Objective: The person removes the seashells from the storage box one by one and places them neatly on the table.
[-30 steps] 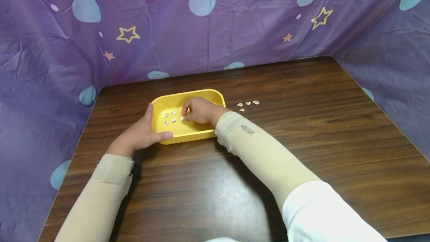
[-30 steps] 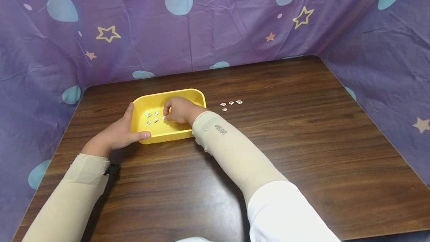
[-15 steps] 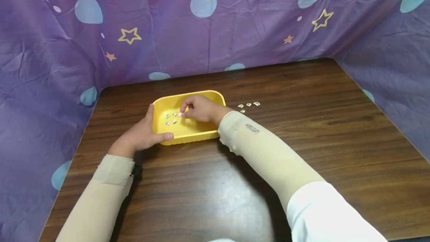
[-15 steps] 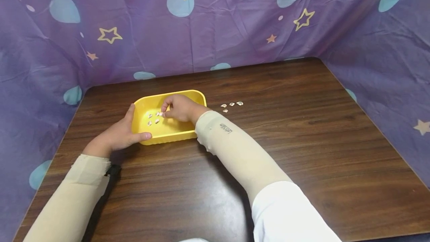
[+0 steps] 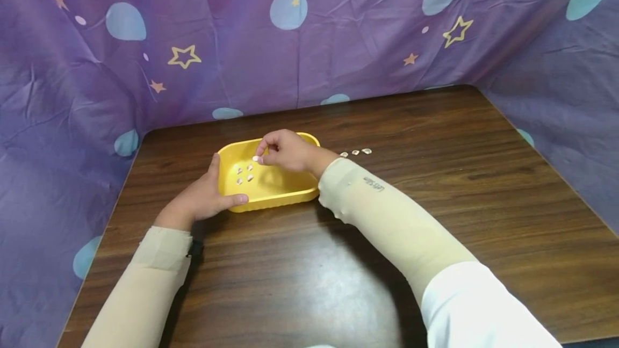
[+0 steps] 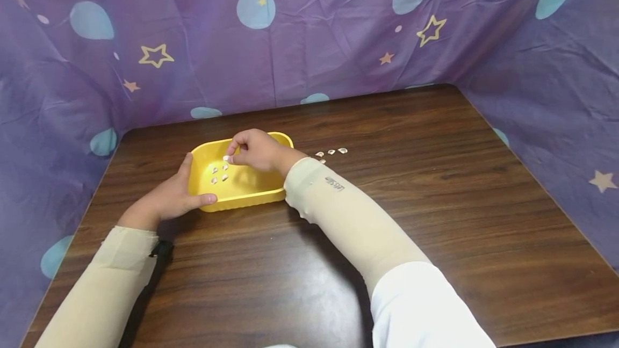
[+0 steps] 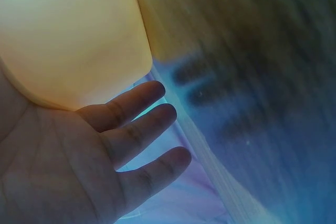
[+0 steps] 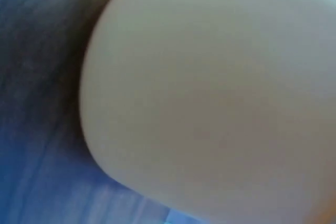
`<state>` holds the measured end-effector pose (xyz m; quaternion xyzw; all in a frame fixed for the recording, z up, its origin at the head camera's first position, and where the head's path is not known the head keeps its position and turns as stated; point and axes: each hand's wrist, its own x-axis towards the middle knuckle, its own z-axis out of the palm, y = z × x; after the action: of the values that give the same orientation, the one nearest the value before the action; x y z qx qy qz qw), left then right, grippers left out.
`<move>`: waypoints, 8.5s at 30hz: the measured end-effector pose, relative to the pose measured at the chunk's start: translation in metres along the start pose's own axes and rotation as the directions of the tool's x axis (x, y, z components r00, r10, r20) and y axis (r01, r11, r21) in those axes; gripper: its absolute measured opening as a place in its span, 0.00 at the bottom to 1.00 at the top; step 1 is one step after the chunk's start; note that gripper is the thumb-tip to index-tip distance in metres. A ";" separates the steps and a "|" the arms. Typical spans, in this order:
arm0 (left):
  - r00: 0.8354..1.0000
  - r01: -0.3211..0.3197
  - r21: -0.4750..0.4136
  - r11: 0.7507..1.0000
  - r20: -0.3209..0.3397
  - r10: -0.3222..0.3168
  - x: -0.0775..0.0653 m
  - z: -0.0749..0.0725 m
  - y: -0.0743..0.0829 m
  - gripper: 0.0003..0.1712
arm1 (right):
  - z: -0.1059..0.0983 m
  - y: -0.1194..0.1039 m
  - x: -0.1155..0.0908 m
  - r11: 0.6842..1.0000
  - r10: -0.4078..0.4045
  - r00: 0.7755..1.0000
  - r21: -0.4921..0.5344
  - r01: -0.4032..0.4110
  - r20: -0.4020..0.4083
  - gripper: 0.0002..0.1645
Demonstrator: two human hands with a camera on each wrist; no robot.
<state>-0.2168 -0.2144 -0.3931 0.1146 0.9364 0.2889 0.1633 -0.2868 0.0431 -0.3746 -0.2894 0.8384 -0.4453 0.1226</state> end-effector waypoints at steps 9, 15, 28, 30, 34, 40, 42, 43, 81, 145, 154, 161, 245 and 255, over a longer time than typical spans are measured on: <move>1.000 -0.015 -0.026 1.000 -0.008 0.015 0.001 0.002 0.000 0.80 | -0.027 -0.004 -0.014 0.998 -0.018 0.999 0.060 0.021 -0.049 0.07; 1.000 0.008 -0.026 1.000 -0.008 -0.008 0.001 0.001 0.002 0.81 | -0.050 -0.003 -0.027 0.997 -0.005 0.994 0.082 0.014 -0.106 0.06; 1.000 0.022 -0.005 1.000 -0.002 -0.022 -0.002 0.001 0.003 0.81 | -0.090 0.024 -0.064 0.997 0.065 0.985 0.050 -0.058 -0.162 0.07; 1.000 0.023 -0.006 1.000 -0.001 -0.023 -0.002 0.001 0.003 0.81 | -0.096 0.027 -0.069 0.997 0.069 0.983 0.036 -0.063 -0.173 0.08; 1.000 0.019 -0.017 1.000 -0.003 -0.020 -0.002 0.001 0.003 0.81 | -0.105 0.037 -0.078 0.998 0.068 0.979 0.008 -0.068 -0.192 0.09; 1.000 0.021 -0.024 1.000 -0.003 -0.021 -0.003 0.001 0.004 0.82 | -0.118 0.054 -0.092 0.993 0.110 0.976 -0.022 -0.116 -0.187 0.06; 1.000 0.016 -0.028 0.999 -0.006 -0.017 -0.003 0.001 0.003 0.82 | -0.121 0.060 -0.096 0.990 0.117 0.975 -0.054 -0.129 -0.187 0.07; 1.000 0.013 -0.031 0.999 -0.007 -0.013 -0.003 0.001 0.003 0.82 | -0.123 0.062 -0.098 0.988 0.119 0.975 -0.075 -0.135 -0.190 0.07; 1.000 0.026 -0.027 0.999 -0.016 -0.026 0.000 0.001 0.001 0.81 | -0.123 0.102 -0.106 0.888 0.286 0.957 -0.361 -0.286 -0.054 0.05; 0.999 0.029 -0.019 0.999 -0.016 -0.029 -0.001 0.000 0.000 0.82 | -0.116 0.056 -0.077 0.942 0.170 0.970 -0.260 -0.212 -0.175 0.04; 1.000 0.017 -0.032 0.999 -0.011 -0.017 -0.001 -0.001 0.000 0.81 | -0.086 0.027 -0.051 0.976 0.084 0.986 -0.186 -0.110 -0.146 0.05; 0.999 0.035 -0.028 0.999 0.010 -0.035 -0.001 0.000 0.001 0.82 | -0.055 0.012 -0.032 0.990 0.068 0.992 -0.115 -0.080 -0.105 0.06; 1.000 0.022 0.008 1.000 0.008 -0.022 -0.001 -0.001 0.002 0.80 | 0.042 0.005 0.018 0.926 0.200 0.969 -0.350 -0.140 0.142 0.04; 0.999 0.034 0.029 0.999 0.019 -0.035 -0.001 -0.002 0.003 0.80 | 0.041 0.006 0.018 0.934 0.212 0.964 -0.324 -0.151 0.162 0.05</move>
<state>-0.2164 -0.2129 -0.3893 0.1034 0.9406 0.2717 0.1756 -0.2842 0.0074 -0.4016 -0.2679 0.9048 -0.2652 0.1981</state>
